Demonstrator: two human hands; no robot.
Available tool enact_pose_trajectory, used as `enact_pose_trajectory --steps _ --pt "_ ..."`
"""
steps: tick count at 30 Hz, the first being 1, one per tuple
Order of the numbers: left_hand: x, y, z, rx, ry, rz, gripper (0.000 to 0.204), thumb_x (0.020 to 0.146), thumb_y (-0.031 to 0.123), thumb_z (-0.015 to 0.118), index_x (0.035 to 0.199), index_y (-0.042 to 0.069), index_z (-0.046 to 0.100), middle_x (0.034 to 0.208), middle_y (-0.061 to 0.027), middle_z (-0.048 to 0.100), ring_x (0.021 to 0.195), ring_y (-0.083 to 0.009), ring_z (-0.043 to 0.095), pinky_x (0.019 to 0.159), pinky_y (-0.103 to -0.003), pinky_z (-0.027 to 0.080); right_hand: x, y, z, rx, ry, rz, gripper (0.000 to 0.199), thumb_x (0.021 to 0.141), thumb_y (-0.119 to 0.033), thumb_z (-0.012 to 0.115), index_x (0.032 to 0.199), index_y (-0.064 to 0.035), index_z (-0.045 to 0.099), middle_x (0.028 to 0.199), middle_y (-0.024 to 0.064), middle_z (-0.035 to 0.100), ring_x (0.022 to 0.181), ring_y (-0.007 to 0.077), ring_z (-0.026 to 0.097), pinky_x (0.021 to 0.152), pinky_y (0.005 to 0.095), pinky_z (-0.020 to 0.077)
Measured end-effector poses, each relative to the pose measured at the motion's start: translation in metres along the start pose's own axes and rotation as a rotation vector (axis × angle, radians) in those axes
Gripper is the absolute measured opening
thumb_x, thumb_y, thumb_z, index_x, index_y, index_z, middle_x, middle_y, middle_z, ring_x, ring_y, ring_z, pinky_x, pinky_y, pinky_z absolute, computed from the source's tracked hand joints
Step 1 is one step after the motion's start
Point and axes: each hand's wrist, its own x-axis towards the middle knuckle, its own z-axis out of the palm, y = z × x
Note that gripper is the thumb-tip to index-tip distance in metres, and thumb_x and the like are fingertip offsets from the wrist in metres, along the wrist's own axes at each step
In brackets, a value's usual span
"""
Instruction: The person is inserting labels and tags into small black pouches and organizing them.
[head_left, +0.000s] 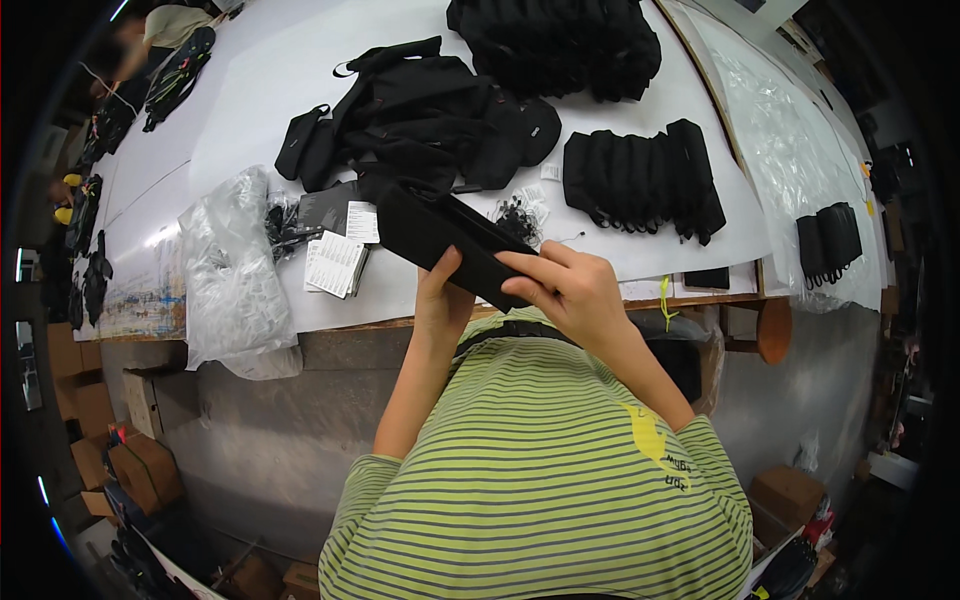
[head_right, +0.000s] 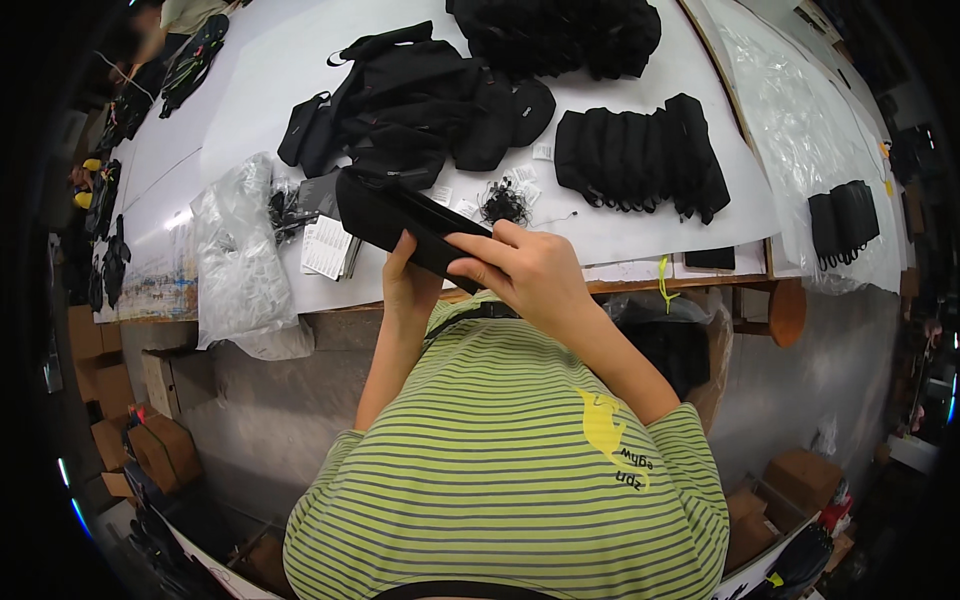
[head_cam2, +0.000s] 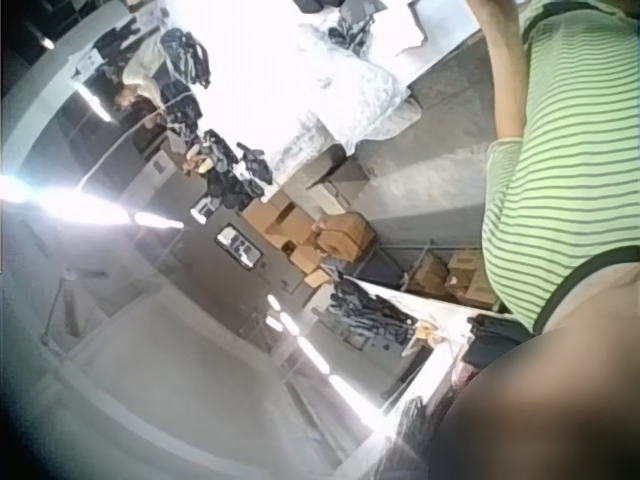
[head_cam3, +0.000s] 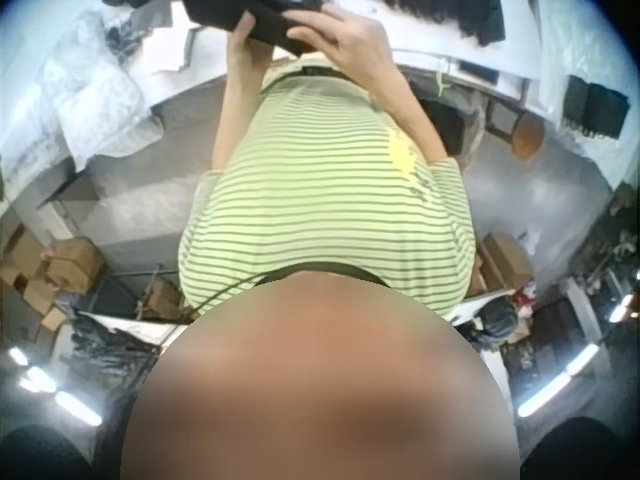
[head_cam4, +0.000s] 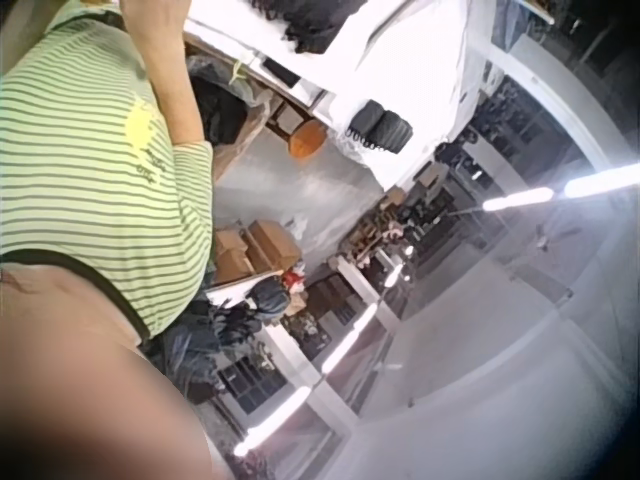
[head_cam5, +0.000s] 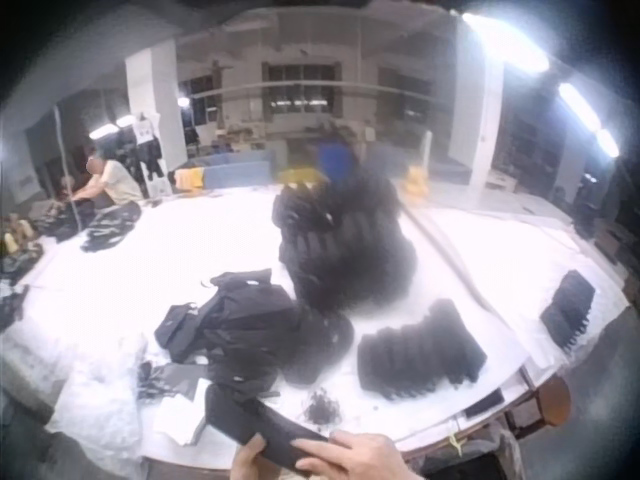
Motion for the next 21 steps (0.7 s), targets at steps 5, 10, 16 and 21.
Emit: enact_pose_trajectory --steps 5,10,16,21 --pt "0.005 0.004 0.005 0.069 0.074 0.114 0.048 0.079 0.018 0.067 0.12 0.006 0.047 0.109 -0.0048 0.056 0.104 -0.0196 0.054 0.095 -0.035 0.041 -0.009 0.008 0.015 0.306 0.226 0.256 0.019 0.089 -0.021 0.059 0.093 -0.0045 0.066 0.06 0.0034 0.052 0.045 0.0108 0.041 0.044 0.0248 0.0338" --pt "0.008 0.01 0.031 0.189 0.115 0.173 0.042 0.077 0.012 0.069 0.114 0.001 0.051 0.104 -0.0081 0.058 0.097 -0.0189 0.058 0.086 -0.032 0.047 -0.022 0.041 0.027 0.581 0.061 0.559 0.016 0.088 -0.015 0.057 0.084 0.0003 0.058 0.059 0.0028 0.052 0.049 0.007 0.039 0.047 0.0227 0.0315" --pt "0.022 0.007 0.042 0.391 0.019 0.005 0.03 0.074 0.009 0.072 0.098 -0.004 0.059 0.087 -0.01 0.065 0.074 -0.0169 0.064 0.07 -0.026 0.052 0.002 0.039 0.005 0.4 0.291 0.403 0.013 0.084 -0.008 0.06 0.096 -0.0041 0.055 0.078 -0.0006 0.059 0.051 0.0031 0.041 0.048 0.0199 0.0323" --pt "0.019 0.005 0.033 0.494 -0.086 -0.061 0.032 0.073 0.01 0.073 0.098 -0.005 0.058 0.087 -0.0112 0.065 0.074 -0.0165 0.064 0.068 -0.027 0.053 0.02 0.033 -0.018 0.393 0.23 0.379 0.03 0.081 -0.011 0.061 0.109 -0.0099 0.051 0.082 0.0034 0.063 0.056 0.0116 0.057 0.053 0.0254 0.0433"
